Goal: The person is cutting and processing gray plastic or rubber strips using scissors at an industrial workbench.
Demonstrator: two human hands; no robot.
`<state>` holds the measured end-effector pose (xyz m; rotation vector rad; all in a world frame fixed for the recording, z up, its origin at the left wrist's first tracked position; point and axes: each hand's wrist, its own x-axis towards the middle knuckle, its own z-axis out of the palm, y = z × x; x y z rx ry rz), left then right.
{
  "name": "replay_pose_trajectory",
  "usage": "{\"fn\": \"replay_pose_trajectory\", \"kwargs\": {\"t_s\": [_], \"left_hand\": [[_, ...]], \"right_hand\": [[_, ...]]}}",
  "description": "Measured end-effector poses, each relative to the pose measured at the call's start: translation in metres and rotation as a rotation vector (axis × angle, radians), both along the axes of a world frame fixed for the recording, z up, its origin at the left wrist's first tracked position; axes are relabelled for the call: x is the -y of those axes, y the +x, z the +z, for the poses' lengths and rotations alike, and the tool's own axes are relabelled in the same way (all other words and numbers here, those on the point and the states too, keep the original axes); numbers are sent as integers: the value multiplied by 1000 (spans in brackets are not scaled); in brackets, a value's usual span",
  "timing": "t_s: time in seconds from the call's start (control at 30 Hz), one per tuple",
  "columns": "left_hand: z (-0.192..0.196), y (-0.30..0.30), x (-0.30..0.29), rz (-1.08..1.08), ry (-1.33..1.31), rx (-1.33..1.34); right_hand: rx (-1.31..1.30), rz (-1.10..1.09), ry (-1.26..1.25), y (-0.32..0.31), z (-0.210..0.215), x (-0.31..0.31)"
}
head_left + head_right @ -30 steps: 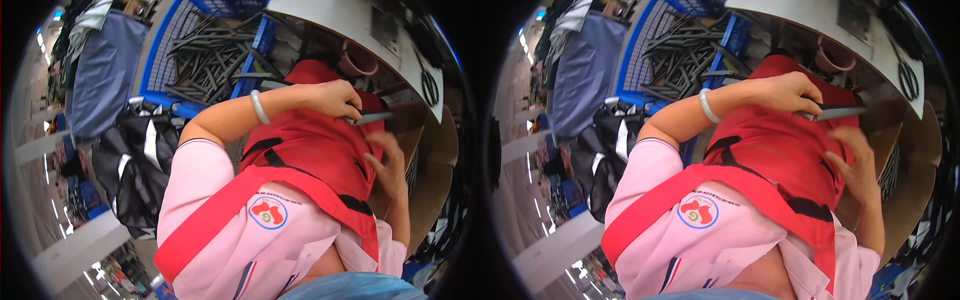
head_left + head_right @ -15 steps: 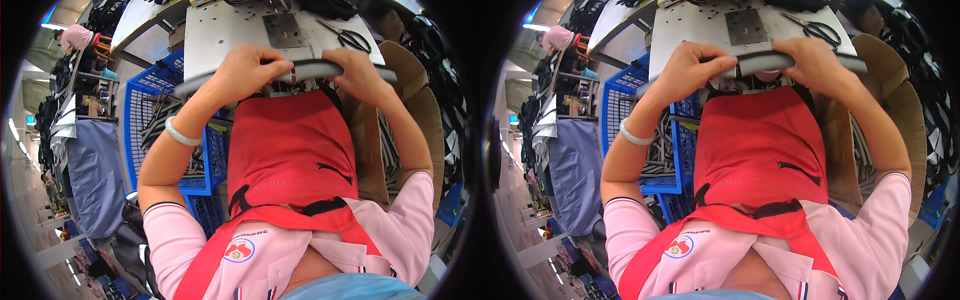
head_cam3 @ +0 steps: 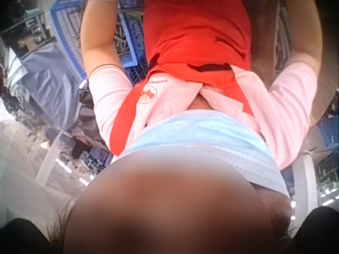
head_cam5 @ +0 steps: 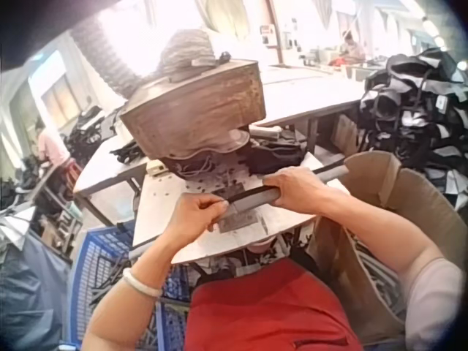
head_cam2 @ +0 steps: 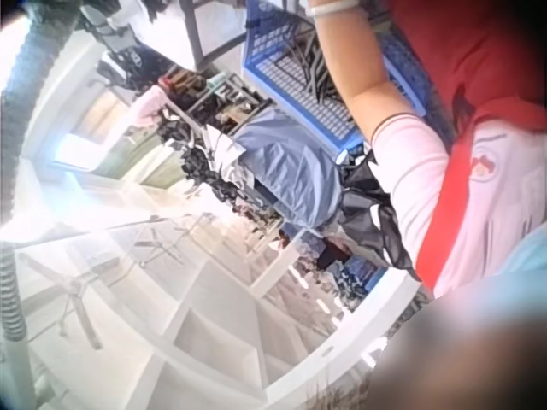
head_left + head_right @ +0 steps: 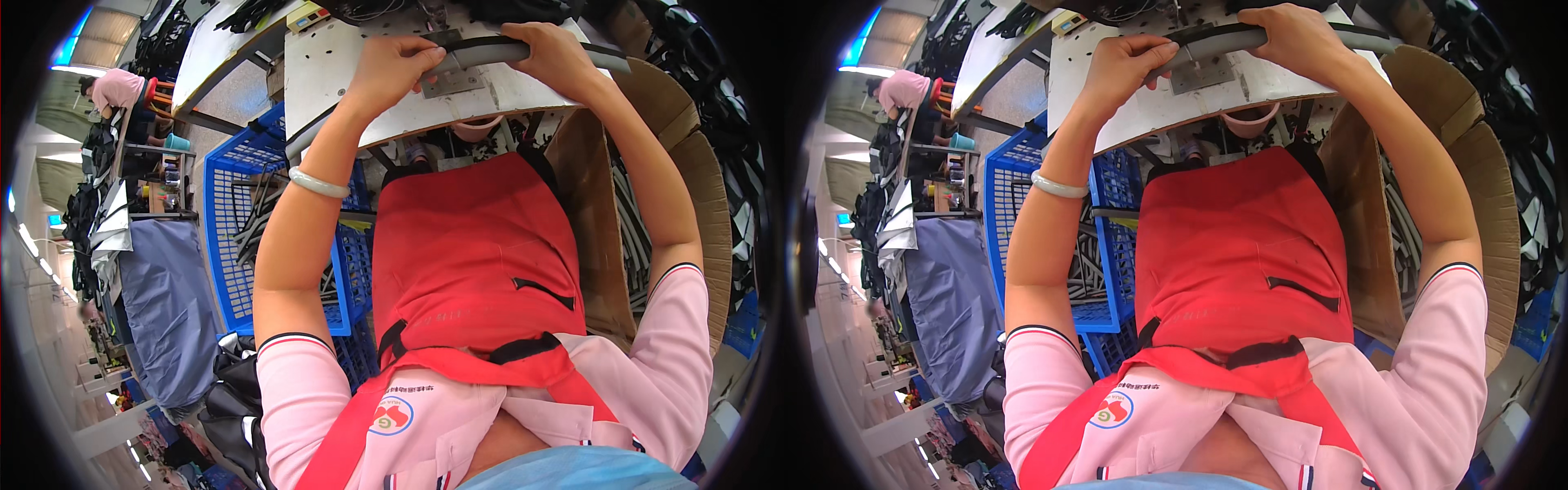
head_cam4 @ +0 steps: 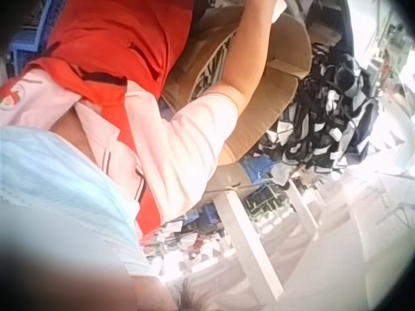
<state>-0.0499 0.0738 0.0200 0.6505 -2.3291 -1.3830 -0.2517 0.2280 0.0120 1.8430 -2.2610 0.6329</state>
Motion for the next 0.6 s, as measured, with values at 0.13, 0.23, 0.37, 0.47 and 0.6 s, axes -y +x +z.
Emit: {"fn": "replay_pose_trajectory", "kwargs": {"t_s": [0.13,0.23,0.37,0.47,0.6], "left_hand": [[-1,-4,7,14,48,-8],[1,-4,10,10,27,-9],[0,-7,14,25,34,-32],[-1,-11,20,8,34,-48],[-8,-25,36,-30,128,-73]], "right_hand": [[36,15,57,0,8,8],[48,16,40,0,10,10],[7,33,-9,-4,11,15],[-37,41,53,-4,19,17],[-5,13,41,-13,20,30]]}}
